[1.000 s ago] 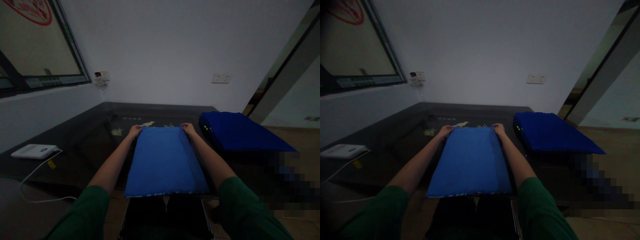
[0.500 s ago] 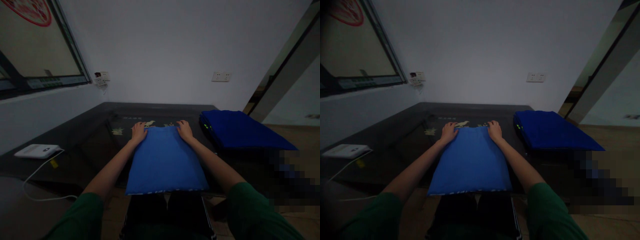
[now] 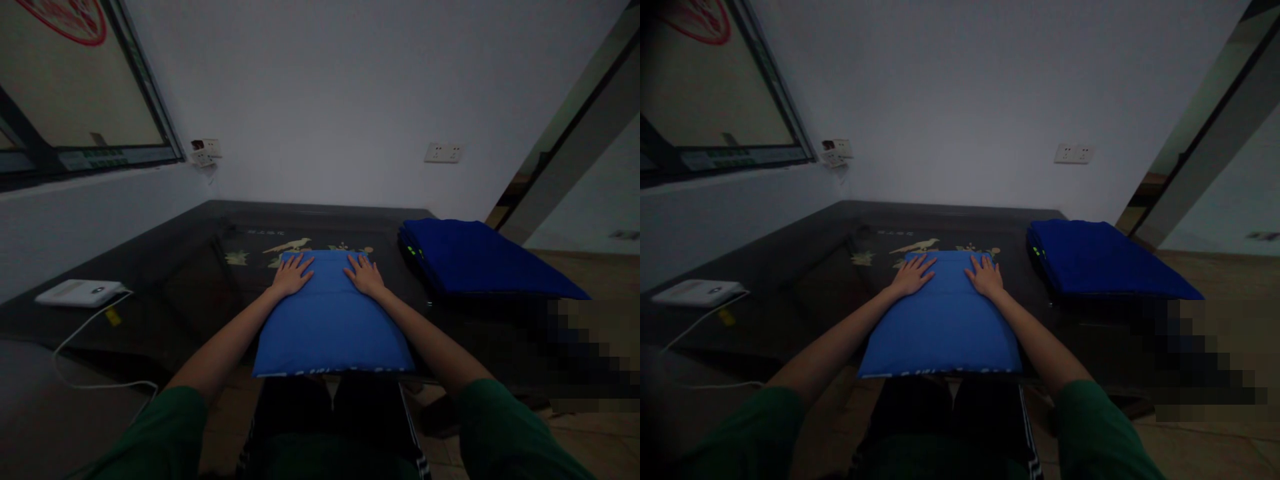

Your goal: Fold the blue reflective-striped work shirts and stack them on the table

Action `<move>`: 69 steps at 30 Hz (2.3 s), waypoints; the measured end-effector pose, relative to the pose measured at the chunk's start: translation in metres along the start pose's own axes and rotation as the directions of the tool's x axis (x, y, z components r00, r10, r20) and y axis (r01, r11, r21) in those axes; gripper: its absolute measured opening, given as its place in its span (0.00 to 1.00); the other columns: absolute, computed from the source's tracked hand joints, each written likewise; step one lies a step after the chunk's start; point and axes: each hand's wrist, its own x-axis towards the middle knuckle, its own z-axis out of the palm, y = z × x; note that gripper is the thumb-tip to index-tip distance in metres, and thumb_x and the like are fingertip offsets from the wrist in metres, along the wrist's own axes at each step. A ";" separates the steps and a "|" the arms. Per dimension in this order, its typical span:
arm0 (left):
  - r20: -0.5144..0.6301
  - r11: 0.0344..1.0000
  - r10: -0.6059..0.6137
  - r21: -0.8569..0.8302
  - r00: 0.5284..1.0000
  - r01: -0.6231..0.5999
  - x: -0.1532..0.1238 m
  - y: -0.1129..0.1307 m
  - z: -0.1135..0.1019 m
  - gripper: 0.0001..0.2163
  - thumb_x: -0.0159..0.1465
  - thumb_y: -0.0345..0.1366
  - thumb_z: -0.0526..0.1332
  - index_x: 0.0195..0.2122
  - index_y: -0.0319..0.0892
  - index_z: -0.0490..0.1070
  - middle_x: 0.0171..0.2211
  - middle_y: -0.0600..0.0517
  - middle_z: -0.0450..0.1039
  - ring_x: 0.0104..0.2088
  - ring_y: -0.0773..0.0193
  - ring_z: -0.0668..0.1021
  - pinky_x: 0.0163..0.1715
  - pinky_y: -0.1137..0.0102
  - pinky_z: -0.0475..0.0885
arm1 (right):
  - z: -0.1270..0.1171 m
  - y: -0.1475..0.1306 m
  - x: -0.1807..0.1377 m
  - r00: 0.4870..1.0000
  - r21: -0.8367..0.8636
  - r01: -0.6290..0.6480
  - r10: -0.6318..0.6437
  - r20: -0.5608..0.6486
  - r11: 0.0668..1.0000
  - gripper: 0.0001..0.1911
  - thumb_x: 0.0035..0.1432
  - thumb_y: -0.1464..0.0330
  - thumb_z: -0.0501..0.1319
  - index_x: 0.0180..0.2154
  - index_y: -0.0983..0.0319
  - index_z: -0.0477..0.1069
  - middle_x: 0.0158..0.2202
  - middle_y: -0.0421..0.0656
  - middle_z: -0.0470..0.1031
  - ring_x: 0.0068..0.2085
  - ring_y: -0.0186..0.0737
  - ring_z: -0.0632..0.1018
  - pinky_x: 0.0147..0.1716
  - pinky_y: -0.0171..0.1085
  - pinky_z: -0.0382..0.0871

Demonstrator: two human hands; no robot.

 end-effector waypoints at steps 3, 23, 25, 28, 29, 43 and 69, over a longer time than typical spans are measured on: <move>-0.036 0.999 0.002 -0.047 0.999 -0.003 0.000 0.000 0.002 0.25 0.68 0.52 0.47 0.66 0.58 0.52 0.69 0.51 0.46 0.67 0.48 0.52 0.63 0.49 0.45 | 0.001 -0.001 -0.002 0.999 0.038 -0.021 0.022 -0.033 0.999 0.34 0.66 0.49 0.42 0.67 0.56 0.47 0.69 0.55 0.46 0.68 0.53 0.48 0.63 0.57 0.41; 0.065 0.890 0.454 -0.085 0.889 -0.448 -0.158 0.064 -0.019 0.28 0.68 0.53 0.48 0.67 0.56 0.47 0.68 0.50 0.47 0.67 0.52 0.52 0.65 0.49 0.43 | -0.015 -0.006 -0.149 0.894 0.000 0.448 -0.448 -0.014 0.894 0.27 0.67 0.56 0.48 0.65 0.50 0.52 0.67 0.41 0.53 0.68 0.49 0.53 0.64 0.58 0.48; 0.056 0.894 0.445 -0.077 0.894 -0.441 -0.163 0.064 -0.019 0.28 0.68 0.53 0.49 0.67 0.55 0.47 0.68 0.50 0.47 0.67 0.51 0.53 0.64 0.49 0.44 | -0.015 -0.005 -0.155 0.896 -0.016 0.443 -0.443 -0.031 0.897 0.27 0.67 0.56 0.48 0.65 0.50 0.53 0.67 0.41 0.53 0.67 0.48 0.54 0.64 0.57 0.49; 0.050 0.897 0.439 -0.080 0.897 -0.434 -0.165 0.065 -0.018 0.28 0.68 0.52 0.49 0.67 0.56 0.48 0.68 0.51 0.48 0.67 0.51 0.54 0.64 0.49 0.46 | -0.015 -0.006 -0.157 0.901 -0.024 0.432 -0.433 -0.035 0.902 0.26 0.67 0.57 0.49 0.65 0.51 0.54 0.67 0.41 0.54 0.67 0.49 0.54 0.64 0.57 0.49; 0.042 0.896 0.441 -0.081 0.897 -0.437 -0.165 0.065 -0.018 0.28 0.68 0.52 0.49 0.67 0.56 0.48 0.68 0.51 0.49 0.67 0.52 0.54 0.64 0.49 0.46 | -0.015 -0.007 -0.157 0.902 -0.023 0.430 -0.430 -0.039 0.903 0.26 0.67 0.57 0.49 0.64 0.51 0.55 0.67 0.41 0.54 0.67 0.49 0.54 0.64 0.57 0.49; 0.044 0.897 0.442 -0.051 0.896 -0.440 -0.185 0.089 -0.013 0.35 0.63 0.56 0.55 0.68 0.58 0.42 0.69 0.48 0.45 0.68 0.46 0.50 0.62 0.39 0.43 | -0.009 -0.019 -0.184 0.897 0.015 0.439 -0.438 -0.059 0.898 0.29 0.64 0.58 0.53 0.65 0.51 0.54 0.67 0.43 0.54 0.67 0.51 0.54 0.62 0.61 0.51; 0.480 -0.207 -0.179 -0.872 0.859 0.444 -0.092 -0.029 -0.043 0.05 0.62 0.30 0.60 0.34 0.37 0.75 0.32 0.46 0.78 0.33 0.61 0.79 0.40 0.67 0.75 | -0.045 0.049 -0.099 0.928 0.866 -0.369 0.080 0.364 0.337 0.16 0.60 0.70 0.56 0.50 0.64 0.69 0.50 0.51 0.76 0.44 0.43 0.80 0.43 0.42 0.76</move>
